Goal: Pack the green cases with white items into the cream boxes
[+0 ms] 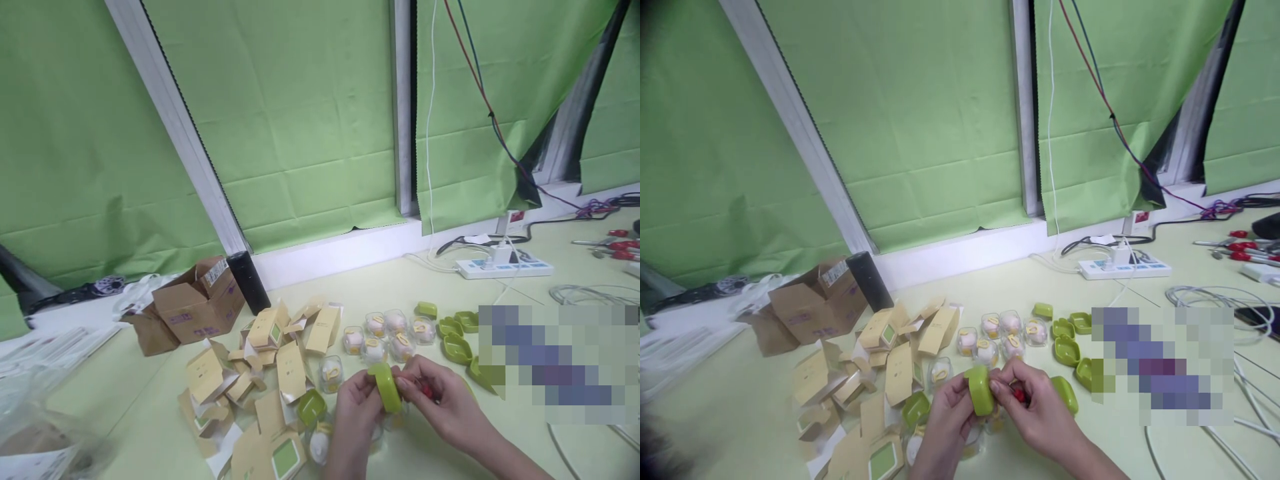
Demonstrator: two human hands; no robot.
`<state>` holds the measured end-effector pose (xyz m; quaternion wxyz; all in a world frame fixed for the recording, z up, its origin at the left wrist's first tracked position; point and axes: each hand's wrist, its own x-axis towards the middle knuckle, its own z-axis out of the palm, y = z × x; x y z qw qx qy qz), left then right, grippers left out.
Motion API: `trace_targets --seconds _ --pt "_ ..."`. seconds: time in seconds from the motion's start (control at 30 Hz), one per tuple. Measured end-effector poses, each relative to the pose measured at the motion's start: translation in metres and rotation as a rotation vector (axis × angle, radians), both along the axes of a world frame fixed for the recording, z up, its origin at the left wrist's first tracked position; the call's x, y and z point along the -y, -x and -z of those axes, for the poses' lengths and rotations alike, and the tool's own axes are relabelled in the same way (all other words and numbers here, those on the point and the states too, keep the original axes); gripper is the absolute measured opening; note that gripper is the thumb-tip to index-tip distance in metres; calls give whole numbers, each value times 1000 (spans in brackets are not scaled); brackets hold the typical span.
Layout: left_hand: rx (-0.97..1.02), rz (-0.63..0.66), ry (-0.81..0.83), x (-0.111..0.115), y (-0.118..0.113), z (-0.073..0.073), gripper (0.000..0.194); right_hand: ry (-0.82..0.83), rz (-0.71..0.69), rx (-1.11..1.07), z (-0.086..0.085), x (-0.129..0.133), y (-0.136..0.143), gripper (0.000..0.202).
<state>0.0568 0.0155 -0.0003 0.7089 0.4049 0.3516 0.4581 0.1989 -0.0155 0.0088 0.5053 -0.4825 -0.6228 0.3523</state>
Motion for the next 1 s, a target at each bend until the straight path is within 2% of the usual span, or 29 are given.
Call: trace_targets --seconds 0.23,0.4,0.5,0.6,0.7,0.8,0.9,1.0 --pt "-53 55 -153 2 4 -2 37 -31 8 -171 6 1 6 33" --pt "-43 57 -28 8 0 -2 41 15 11 -197 14 -3 2 32" --pt "-19 68 35 8 1 -5 41 0 63 -131 10 -2 1 35" --pt "3 27 23 6 3 -7 40 1 93 3 1 0 3 29" --pt "-12 -15 -12 3 2 -9 40 31 21 97 -4 -1 5 49" --pt "-85 -69 -132 -1 2 -21 36 80 -11 57 -5 -6 0 40" --pt "-285 -96 -287 -15 1 -42 32 59 142 7 -15 -15 -24 41" --pt "-565 -69 -470 -46 -9 -61 30 9 297 241 -31 -22 -61 50"
